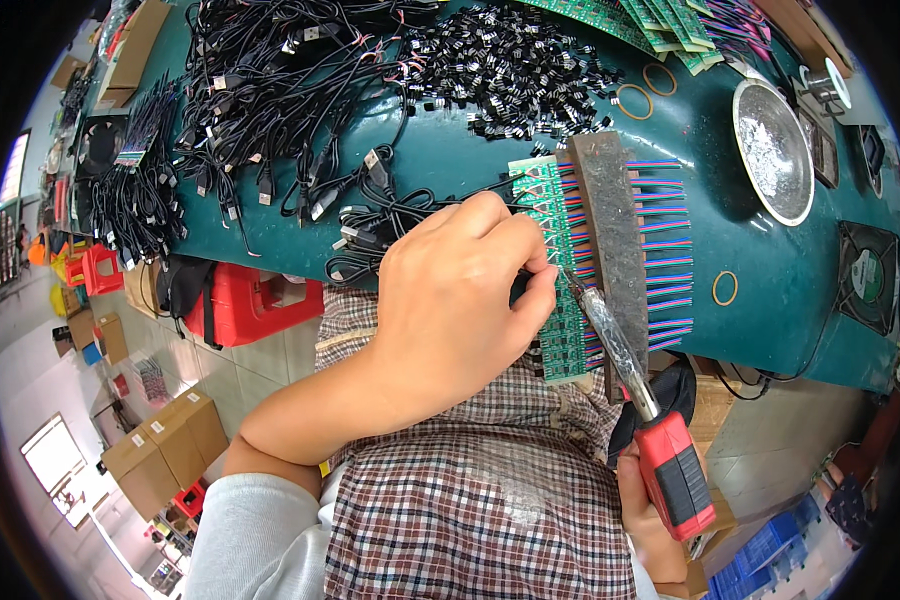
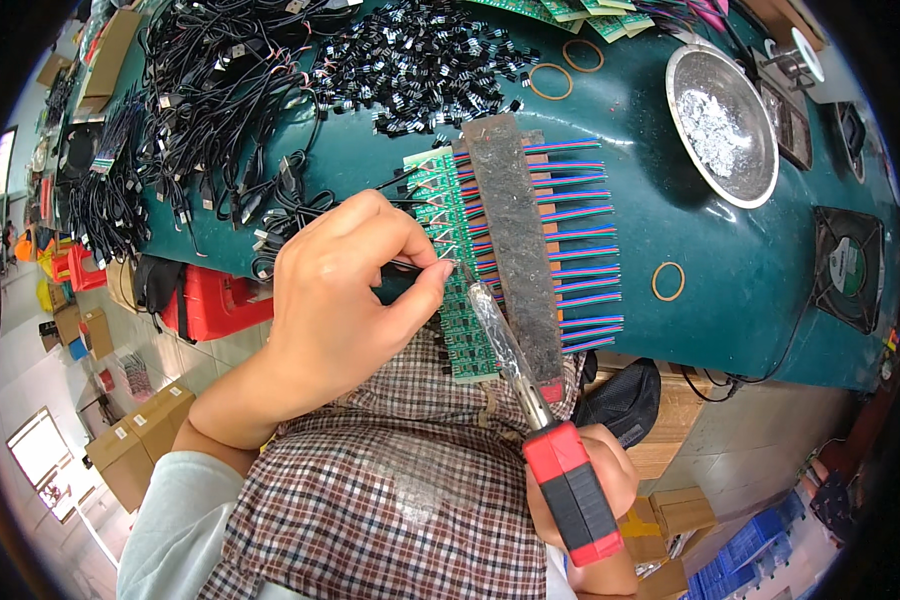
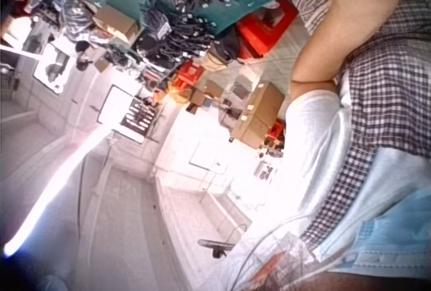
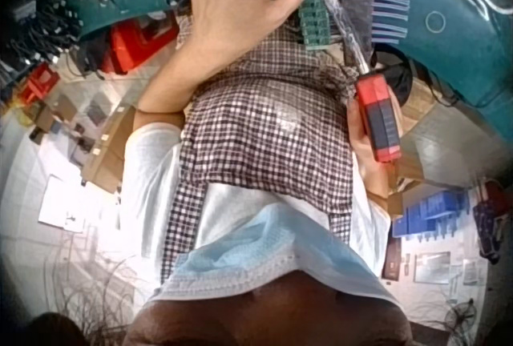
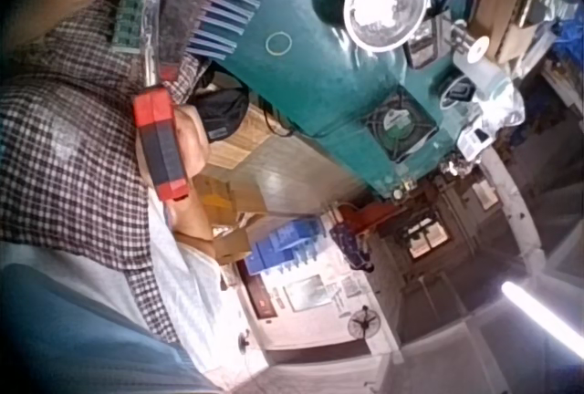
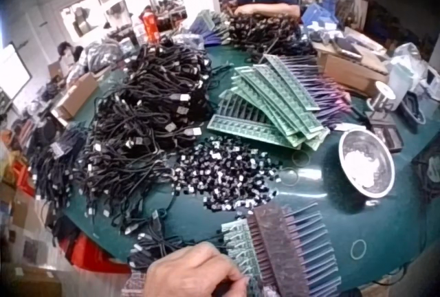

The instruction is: The person solders USB cables to a circuit board strip using a soldering iron, sets the strip aside, and solders electronic components onto another circuit board strip.

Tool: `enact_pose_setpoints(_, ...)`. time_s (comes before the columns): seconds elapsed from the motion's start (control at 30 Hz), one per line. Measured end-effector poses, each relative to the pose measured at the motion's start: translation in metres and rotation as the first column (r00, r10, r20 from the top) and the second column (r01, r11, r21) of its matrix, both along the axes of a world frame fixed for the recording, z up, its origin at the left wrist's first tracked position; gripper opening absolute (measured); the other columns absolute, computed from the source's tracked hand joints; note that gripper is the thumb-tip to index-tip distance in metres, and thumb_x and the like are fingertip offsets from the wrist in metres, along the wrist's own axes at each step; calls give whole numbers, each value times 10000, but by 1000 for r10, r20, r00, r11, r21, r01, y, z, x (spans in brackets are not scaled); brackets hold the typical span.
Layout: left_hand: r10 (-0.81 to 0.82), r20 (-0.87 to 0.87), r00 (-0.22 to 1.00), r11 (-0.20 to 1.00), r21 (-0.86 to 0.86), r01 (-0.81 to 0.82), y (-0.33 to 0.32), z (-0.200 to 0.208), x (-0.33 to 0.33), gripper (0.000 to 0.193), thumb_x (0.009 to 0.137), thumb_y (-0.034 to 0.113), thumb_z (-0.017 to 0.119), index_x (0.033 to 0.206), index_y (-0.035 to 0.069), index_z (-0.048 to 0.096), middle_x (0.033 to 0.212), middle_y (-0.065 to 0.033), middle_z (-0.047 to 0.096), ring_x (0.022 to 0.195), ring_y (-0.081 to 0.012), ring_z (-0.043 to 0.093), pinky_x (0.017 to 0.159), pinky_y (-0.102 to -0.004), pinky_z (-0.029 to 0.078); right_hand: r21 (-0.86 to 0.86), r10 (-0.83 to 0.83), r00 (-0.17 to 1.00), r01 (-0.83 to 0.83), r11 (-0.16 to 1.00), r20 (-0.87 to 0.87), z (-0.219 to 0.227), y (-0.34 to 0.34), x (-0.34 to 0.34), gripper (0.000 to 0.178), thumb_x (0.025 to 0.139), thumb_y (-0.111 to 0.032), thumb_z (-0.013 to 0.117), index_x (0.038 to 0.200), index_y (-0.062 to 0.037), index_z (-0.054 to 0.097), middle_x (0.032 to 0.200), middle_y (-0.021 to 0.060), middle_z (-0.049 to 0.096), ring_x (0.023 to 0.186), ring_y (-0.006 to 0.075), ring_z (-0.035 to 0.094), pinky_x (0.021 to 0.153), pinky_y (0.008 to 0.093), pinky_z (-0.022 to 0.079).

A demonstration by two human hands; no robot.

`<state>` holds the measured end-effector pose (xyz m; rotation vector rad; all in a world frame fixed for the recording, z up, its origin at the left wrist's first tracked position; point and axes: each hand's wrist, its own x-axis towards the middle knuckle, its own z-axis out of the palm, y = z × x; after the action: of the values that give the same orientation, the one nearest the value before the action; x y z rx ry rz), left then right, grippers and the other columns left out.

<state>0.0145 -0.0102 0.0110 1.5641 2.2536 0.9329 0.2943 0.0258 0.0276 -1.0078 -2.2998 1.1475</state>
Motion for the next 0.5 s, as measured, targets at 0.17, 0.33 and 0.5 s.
enact_pose_setpoints(0.17,-2,-8,1000,1000,-5,2,0,-1,0,150,780,79,838,784,72,688,807,-27,654,637,-191,614,509,-317,459,-1,-2,1000,2,1000,2,3,1,-5,215,676,58,764,865,26,666,784,131,647,666,275,647,606,328,517)
enact_pose_setpoints(0.33,3,-10,1000,1000,-3,-3,0,0,0,155,776,83,841,781,74,686,805,-27,651,623,-194,599,516,-326,448,-7,-6,1000,6,1000,-6,0,-2,-3,218,686,74,784,858,20,662,782,126,641,652,274,643,579,330,509)
enact_pose_setpoints(0.5,5,-17,1000,1000,-1,-5,0,-1,1,160,776,85,842,779,74,683,796,-29,643,633,-203,607,531,-336,456,-125,-98,993,106,986,71,-7,-15,22,222,694,69,793,858,7,657,780,121,627,642,276,634,563,332,501)
